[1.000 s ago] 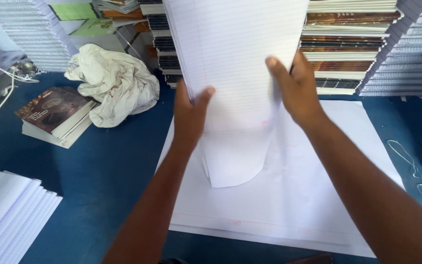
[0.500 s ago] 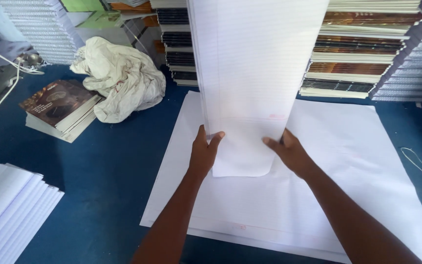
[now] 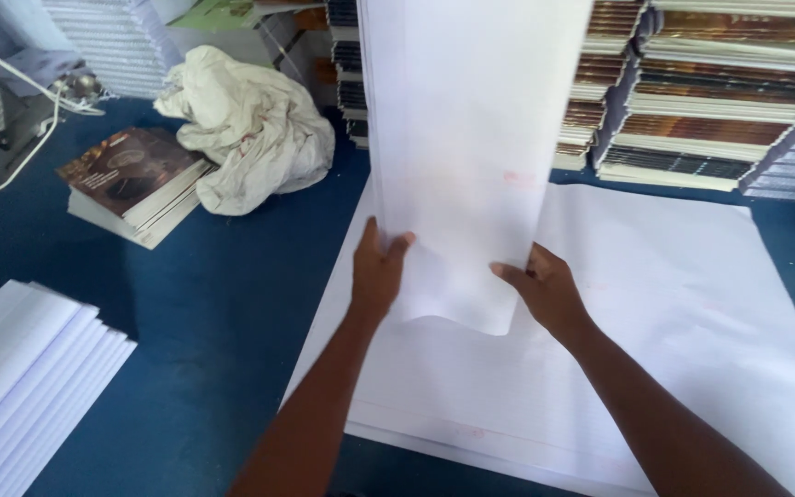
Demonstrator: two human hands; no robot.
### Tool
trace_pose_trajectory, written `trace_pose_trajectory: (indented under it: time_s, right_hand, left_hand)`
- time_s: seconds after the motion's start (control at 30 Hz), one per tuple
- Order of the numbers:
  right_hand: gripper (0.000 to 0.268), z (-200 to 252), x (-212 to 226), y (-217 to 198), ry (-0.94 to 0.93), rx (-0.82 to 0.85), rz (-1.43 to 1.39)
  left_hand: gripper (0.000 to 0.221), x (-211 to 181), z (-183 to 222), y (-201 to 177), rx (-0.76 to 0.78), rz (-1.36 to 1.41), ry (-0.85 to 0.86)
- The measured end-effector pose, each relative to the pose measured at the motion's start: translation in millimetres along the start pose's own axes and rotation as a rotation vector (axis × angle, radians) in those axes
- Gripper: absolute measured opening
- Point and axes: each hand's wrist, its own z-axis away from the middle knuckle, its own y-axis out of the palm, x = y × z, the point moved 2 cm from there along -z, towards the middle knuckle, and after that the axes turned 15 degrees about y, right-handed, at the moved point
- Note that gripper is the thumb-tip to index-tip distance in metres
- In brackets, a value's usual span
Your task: The person folds large white lined paper sheets in half, aligns the edges, and presses the crease with a small wooden block. The folded sheets are stacked to the left.
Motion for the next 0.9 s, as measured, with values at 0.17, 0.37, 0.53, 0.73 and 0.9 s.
trace_pose_trajectory:
  time_s: [0.17, 0.37, 0.53, 0.73, 0.9]
  right_hand:
    - [0.038, -13, 24, 57, -0.040, 0.089, -0.019]
    - [0.036, -8, 14, 154, 0.013, 0.122, 0.013]
    - [0.034, 31, 15, 243, 0.129, 0.247, -0.084]
    - [0.042, 79, 30, 309, 0.330, 0.497, -0.091]
    - [0.044, 98, 17, 345, 0.427, 0.628, -0.071]
  left_hand:
    - [0.033, 0, -15, -60, -0.100, -0.116, 0.129]
    - [0.028, 4, -1, -149, -0.078, -0.329, 0.117]
    - [0.029, 6, 25, -234, -0.026, -0.483, -0.001]
    - [0.035, 20, 63, -321, 0.093, -0.743, -0.256]
    - [0.052, 45, 106, -362, 0.123, -0.827, -0.431]
